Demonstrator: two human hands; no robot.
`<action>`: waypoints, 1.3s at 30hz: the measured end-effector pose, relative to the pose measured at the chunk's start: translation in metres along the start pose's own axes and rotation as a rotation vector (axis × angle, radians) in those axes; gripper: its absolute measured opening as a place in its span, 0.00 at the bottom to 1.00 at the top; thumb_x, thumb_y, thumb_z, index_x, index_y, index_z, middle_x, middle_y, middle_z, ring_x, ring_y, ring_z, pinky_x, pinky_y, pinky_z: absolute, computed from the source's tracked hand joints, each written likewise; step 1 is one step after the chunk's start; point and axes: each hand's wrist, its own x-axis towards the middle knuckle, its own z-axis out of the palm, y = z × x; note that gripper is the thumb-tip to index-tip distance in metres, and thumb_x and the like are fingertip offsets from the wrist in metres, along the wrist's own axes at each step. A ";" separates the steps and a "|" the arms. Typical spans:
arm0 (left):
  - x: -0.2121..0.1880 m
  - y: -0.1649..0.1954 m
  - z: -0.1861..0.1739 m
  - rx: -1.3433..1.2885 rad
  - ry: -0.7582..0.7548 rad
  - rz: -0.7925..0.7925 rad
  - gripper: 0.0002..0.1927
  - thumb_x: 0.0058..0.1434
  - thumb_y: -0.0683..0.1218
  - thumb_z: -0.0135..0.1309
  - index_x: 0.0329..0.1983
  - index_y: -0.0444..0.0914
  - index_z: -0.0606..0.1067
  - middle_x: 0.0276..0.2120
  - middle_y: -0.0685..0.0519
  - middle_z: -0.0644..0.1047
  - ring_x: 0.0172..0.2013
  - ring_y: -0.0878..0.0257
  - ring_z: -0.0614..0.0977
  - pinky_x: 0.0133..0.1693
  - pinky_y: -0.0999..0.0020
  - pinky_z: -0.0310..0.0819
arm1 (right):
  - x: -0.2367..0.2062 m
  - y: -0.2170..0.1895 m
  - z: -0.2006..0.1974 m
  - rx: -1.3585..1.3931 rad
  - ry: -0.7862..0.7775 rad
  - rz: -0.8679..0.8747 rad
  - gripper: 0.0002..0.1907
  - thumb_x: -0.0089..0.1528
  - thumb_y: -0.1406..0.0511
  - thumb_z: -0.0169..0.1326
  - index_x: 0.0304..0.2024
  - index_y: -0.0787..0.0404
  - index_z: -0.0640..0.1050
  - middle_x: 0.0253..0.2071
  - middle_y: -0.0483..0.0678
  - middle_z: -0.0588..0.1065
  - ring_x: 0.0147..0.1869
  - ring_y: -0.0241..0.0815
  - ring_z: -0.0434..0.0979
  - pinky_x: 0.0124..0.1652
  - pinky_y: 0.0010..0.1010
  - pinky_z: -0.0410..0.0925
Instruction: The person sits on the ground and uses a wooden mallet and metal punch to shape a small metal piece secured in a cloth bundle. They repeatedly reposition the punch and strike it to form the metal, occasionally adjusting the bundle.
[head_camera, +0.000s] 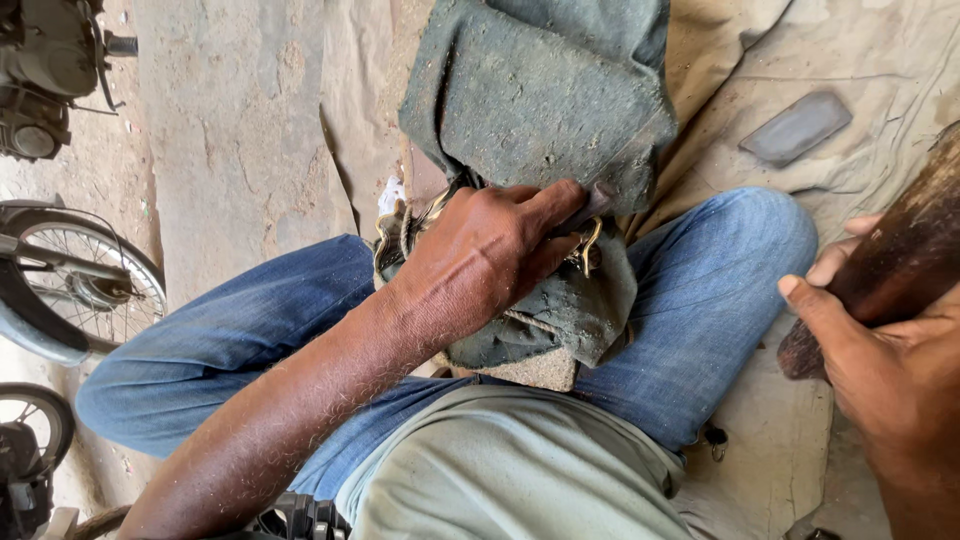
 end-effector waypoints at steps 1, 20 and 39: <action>-0.001 0.000 0.002 0.017 -0.011 -0.010 0.12 0.69 0.50 0.56 0.48 0.39 0.72 0.31 0.43 0.79 0.33 0.41 0.82 0.33 0.50 0.76 | -0.002 0.008 0.002 0.046 -0.016 -0.069 0.25 0.63 0.82 0.56 0.60 0.69 0.66 0.41 0.54 0.74 0.38 0.43 0.77 0.37 0.34 0.73; -0.040 -0.025 -0.039 -0.220 0.281 -0.087 0.07 0.71 0.39 0.57 0.42 0.35 0.70 0.36 0.50 0.79 0.38 0.62 0.85 0.41 0.67 0.83 | -0.055 0.090 0.018 -0.040 -0.168 0.109 0.29 0.56 0.72 0.64 0.58 0.68 0.70 0.39 0.52 0.77 0.38 0.40 0.79 0.37 0.33 0.74; -0.021 -0.090 0.009 0.076 0.165 -0.289 0.34 0.56 0.73 0.57 0.33 0.36 0.83 0.23 0.45 0.81 0.33 0.49 0.80 0.43 0.54 0.73 | -0.003 -0.020 0.132 0.138 -0.119 -0.127 0.22 0.64 0.69 0.61 0.59 0.74 0.75 0.52 0.56 0.78 0.52 0.40 0.77 0.51 0.28 0.70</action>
